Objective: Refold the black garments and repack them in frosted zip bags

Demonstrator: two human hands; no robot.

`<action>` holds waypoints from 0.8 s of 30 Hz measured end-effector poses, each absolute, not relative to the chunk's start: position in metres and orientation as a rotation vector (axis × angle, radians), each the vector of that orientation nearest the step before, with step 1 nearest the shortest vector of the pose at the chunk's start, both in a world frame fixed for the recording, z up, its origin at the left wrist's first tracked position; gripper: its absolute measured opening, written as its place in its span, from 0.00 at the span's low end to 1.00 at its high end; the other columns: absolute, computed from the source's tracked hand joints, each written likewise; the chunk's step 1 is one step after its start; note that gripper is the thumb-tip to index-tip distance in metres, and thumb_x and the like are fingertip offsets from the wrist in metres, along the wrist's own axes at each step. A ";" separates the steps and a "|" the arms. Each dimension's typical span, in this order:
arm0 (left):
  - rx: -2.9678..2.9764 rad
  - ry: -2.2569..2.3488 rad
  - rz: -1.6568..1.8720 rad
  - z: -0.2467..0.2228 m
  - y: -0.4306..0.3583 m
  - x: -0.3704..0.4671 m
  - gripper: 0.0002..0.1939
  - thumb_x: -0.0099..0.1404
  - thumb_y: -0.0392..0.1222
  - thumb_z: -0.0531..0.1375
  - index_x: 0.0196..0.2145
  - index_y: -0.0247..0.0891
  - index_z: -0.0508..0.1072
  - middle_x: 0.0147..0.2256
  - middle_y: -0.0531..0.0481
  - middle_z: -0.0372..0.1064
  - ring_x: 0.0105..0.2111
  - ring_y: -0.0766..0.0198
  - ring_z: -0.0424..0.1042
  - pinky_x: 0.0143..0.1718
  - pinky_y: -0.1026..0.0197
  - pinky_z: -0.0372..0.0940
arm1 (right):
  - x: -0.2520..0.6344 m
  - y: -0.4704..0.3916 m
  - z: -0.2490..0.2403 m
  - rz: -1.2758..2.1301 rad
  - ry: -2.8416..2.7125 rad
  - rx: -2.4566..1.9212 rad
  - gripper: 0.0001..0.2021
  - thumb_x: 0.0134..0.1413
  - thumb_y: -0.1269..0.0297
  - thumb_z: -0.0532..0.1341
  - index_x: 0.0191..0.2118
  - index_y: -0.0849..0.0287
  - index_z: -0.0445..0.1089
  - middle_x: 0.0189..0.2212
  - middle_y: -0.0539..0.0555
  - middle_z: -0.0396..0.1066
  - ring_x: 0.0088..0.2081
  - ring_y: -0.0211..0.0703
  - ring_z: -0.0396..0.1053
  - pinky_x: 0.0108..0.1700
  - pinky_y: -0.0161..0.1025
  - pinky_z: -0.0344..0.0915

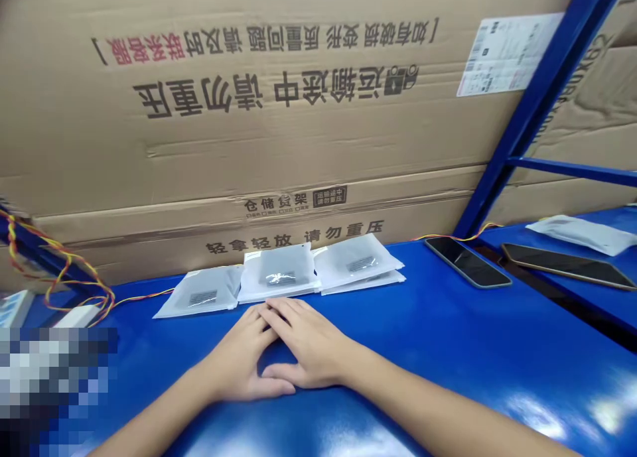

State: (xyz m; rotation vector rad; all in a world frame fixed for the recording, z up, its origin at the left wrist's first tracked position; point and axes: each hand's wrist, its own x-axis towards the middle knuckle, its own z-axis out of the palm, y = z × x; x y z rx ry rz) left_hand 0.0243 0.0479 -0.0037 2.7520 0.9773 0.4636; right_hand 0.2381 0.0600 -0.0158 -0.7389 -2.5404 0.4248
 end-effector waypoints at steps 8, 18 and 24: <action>2.660 0.866 0.394 -0.009 0.039 0.030 0.44 0.56 0.64 0.72 0.65 0.43 0.70 0.62 0.39 0.73 0.59 0.39 0.73 0.64 0.41 0.64 | 0.239 0.061 -0.022 0.600 -2.536 -0.690 0.50 0.52 0.46 0.74 0.74 0.62 0.58 0.72 0.68 0.60 0.73 0.64 0.57 0.74 0.62 0.52; 2.681 0.902 0.404 -0.011 0.038 0.032 0.33 0.62 0.57 0.69 0.61 0.41 0.74 0.59 0.40 0.75 0.58 0.41 0.74 0.63 0.42 0.66 | 0.238 0.061 -0.023 0.618 -2.498 -0.696 0.43 0.55 0.52 0.72 0.73 0.61 0.61 0.71 0.66 0.62 0.72 0.61 0.58 0.74 0.61 0.54; 2.696 0.872 0.412 -0.012 0.039 0.032 0.32 0.63 0.57 0.68 0.61 0.40 0.74 0.58 0.39 0.76 0.57 0.41 0.74 0.63 0.41 0.66 | 0.237 0.060 -0.023 0.599 -2.471 -0.691 0.41 0.55 0.55 0.72 0.71 0.65 0.63 0.70 0.68 0.63 0.72 0.61 0.59 0.73 0.59 0.55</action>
